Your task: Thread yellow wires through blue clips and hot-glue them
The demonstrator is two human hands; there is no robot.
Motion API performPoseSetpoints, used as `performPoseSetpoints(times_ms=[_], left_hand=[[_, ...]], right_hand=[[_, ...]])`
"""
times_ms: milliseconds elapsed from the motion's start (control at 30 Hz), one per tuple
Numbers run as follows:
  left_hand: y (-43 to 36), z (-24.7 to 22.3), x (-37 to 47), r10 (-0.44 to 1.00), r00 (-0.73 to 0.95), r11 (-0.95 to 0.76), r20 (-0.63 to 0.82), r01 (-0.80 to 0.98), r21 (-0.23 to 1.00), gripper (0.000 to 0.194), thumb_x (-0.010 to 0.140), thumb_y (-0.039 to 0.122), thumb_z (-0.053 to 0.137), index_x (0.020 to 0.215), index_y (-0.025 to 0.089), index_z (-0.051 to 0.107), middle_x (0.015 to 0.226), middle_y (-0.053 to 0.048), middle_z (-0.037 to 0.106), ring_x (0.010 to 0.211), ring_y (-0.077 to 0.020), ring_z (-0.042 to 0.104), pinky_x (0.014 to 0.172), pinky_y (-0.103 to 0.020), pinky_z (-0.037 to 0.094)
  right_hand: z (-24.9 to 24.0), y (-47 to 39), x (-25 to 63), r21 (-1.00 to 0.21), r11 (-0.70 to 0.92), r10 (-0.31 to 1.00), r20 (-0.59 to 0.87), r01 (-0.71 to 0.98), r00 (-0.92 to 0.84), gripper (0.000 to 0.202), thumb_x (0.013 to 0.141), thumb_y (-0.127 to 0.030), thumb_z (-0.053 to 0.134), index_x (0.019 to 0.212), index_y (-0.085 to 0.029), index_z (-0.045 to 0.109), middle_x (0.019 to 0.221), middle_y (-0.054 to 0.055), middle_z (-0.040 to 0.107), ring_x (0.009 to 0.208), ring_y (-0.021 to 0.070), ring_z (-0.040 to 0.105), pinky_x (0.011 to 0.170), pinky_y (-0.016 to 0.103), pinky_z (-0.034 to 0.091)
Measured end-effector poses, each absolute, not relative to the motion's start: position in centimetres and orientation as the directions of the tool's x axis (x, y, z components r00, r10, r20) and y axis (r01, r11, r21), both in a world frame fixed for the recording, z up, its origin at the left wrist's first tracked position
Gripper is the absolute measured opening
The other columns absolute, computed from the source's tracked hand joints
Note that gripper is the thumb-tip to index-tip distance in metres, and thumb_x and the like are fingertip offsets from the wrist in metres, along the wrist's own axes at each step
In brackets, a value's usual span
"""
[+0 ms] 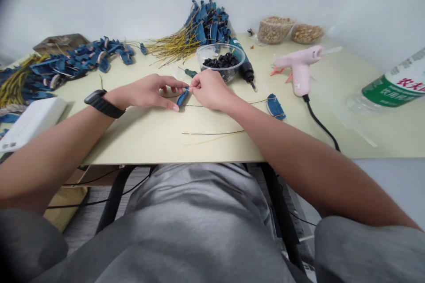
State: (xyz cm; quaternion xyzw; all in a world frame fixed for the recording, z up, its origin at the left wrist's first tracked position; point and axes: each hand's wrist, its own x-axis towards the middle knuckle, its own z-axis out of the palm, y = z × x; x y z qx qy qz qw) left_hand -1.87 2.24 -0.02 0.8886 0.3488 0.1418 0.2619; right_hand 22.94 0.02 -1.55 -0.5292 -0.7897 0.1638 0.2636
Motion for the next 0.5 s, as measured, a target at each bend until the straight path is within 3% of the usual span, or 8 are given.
performPoseSetpoints(times_ms=[500], left_hand=[[2.25, 0.14, -1.90, 0.689, 0.720, -0.636, 0.084, 0.545, 0.547, 0.080, 0.077, 0.072, 0.097, 0.143, 0.026, 0.086, 0.139, -0.010, 0.083, 0.117, -0.0266, 0.072, 0.102, -0.034, 0.053]], right_hand=[[-1.56, -0.01, 22.91, -0.540, 0.392, 0.920, 0.241, 0.745, -0.309, 0.014, 0.102, -0.019, 0.074, 0.096, -0.020, 0.087, 0.092, 0.010, 0.081, 0.087, 0.0259, 0.072, 0.092, 0.043, 0.059]])
